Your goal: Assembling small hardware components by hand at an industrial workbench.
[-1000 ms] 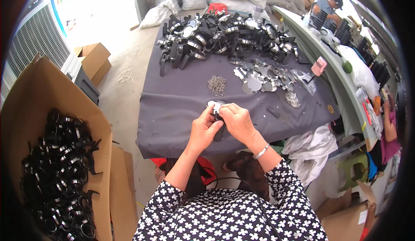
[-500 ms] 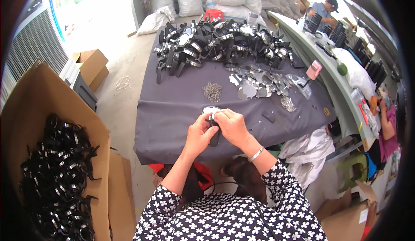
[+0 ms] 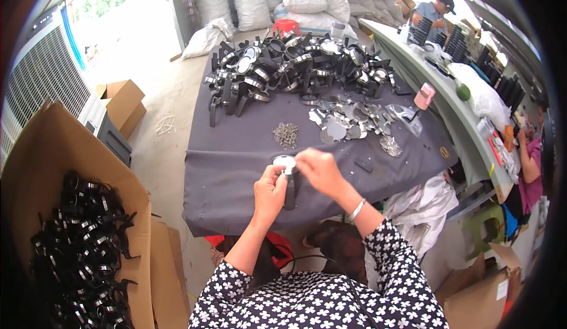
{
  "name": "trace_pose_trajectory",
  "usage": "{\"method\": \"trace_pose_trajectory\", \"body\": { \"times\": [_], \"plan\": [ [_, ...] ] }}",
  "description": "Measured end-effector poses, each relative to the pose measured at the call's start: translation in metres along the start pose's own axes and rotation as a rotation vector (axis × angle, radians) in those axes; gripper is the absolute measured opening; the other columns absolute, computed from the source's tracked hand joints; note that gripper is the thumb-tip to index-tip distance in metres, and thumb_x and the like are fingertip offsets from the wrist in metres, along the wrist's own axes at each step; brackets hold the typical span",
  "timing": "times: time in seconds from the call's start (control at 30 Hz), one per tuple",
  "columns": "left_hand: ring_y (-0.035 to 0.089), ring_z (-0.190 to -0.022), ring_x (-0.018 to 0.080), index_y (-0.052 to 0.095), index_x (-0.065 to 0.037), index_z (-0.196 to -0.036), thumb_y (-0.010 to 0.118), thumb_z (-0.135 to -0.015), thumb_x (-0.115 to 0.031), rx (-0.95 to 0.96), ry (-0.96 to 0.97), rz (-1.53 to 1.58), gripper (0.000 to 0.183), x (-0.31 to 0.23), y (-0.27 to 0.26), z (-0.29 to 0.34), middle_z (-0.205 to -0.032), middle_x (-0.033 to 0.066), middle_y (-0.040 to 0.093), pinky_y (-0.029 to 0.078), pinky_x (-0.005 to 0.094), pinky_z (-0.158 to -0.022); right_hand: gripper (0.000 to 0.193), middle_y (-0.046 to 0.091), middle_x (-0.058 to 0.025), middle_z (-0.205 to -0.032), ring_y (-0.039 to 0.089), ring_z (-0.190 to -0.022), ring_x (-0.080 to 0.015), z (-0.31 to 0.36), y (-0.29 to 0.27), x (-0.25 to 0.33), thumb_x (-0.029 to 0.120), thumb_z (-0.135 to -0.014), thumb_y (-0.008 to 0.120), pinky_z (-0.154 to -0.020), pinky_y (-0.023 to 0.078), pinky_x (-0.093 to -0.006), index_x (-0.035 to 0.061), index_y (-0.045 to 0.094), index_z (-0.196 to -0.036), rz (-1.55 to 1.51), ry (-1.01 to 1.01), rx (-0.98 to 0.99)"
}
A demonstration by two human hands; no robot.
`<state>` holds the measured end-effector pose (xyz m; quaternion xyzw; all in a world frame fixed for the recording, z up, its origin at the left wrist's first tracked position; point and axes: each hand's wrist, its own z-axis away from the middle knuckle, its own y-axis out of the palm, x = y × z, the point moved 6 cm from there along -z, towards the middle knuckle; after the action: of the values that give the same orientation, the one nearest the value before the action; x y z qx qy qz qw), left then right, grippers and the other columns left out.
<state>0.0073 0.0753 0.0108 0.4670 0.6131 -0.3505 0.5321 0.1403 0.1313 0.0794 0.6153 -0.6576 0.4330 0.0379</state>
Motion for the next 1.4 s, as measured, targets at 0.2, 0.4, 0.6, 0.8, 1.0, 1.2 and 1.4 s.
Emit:
{"method": "trace_pose_trajectory", "body": {
  "times": [0.2,0.4,0.6,0.8,1.0,1.2,1.4],
  "plan": [
    [0.040,-0.050,0.0019,0.060,-0.002,-0.101,0.053,-0.088,-0.004,-0.020,0.038,-0.025,0.015,0.001,-0.001,-0.002,-0.056,-0.0041,0.048,0.034,0.0229,-0.046,0.017,0.066,-0.0148,-0.083,0.064,-0.080,-0.0333,-0.041,0.006,-0.066,0.019,-0.080,0.066,-0.073,0.049,-0.0429,0.0021,0.063,-0.084,0.275,0.223,0.056],
    [0.040,-0.050,0.0017,0.060,-0.003,-0.100,0.053,-0.088,-0.004,-0.020,0.005,0.003,0.014,0.004,0.001,0.000,-0.055,-0.0040,0.047,0.035,0.0228,-0.046,0.020,0.067,-0.0150,-0.086,0.065,-0.087,-0.0330,-0.036,0.031,-0.097,0.024,-0.076,0.071,-0.077,0.051,-0.0422,0.0067,0.065,-0.084,0.543,0.425,0.243],
    [0.042,-0.050,0.0022,0.060,-0.002,-0.101,0.054,-0.088,-0.004,-0.026,0.008,-0.032,0.014,-0.002,0.000,0.002,-0.055,-0.0036,0.048,0.036,0.0228,-0.047,0.021,0.067,-0.0143,-0.089,0.064,-0.089,-0.0322,-0.028,0.015,-0.100,0.022,-0.075,0.072,-0.078,0.051,-0.0424,0.0062,0.064,-0.086,0.567,0.531,0.342],
    [0.043,-0.048,0.0024,0.060,-0.003,-0.101,0.054,-0.088,-0.005,-0.022,0.023,-0.032,0.014,0.002,0.000,0.000,-0.056,-0.0027,0.050,0.037,0.0229,-0.045,0.014,0.065,-0.0136,-0.089,0.064,-0.088,-0.0339,-0.034,0.013,-0.077,0.010,-0.078,0.066,-0.078,0.052,-0.0419,0.0060,0.063,-0.091,0.501,0.153,0.209],
    [0.043,-0.045,0.0015,0.058,-0.003,-0.106,0.049,-0.093,-0.005,0.047,0.007,-0.039,0.015,-0.002,0.004,0.001,-0.065,-0.0035,0.052,0.036,0.0197,-0.038,0.011,0.064,-0.0156,-0.086,0.065,-0.082,-0.0327,-0.038,0.027,-0.077,0.002,-0.072,0.062,-0.074,0.053,-0.0403,0.0040,0.064,-0.083,0.775,0.040,0.438],
    [0.043,-0.045,0.0014,0.058,-0.004,-0.106,0.050,-0.093,-0.006,0.043,-0.021,-0.019,0.016,0.001,-0.001,0.001,-0.064,-0.0041,0.051,0.036,0.0194,-0.038,0.007,0.065,-0.0152,-0.080,0.067,-0.077,-0.0284,-0.034,0.004,-0.037,0.002,-0.075,0.059,-0.069,0.054,-0.0353,0.0013,0.063,-0.081,0.600,-0.065,0.301],
    [0.043,-0.044,0.0016,0.058,-0.004,-0.106,0.051,-0.093,-0.007,0.052,0.030,-0.036,0.015,-0.005,0.001,0.001,-0.062,-0.0040,0.051,0.036,0.0196,-0.038,0.002,0.063,-0.0099,-0.076,0.065,-0.071,-0.0192,0.016,0.001,-0.003,-0.001,-0.083,0.061,-0.061,0.049,-0.0260,-0.0008,0.059,-0.083,-0.340,0.408,0.081]
  ]
}}
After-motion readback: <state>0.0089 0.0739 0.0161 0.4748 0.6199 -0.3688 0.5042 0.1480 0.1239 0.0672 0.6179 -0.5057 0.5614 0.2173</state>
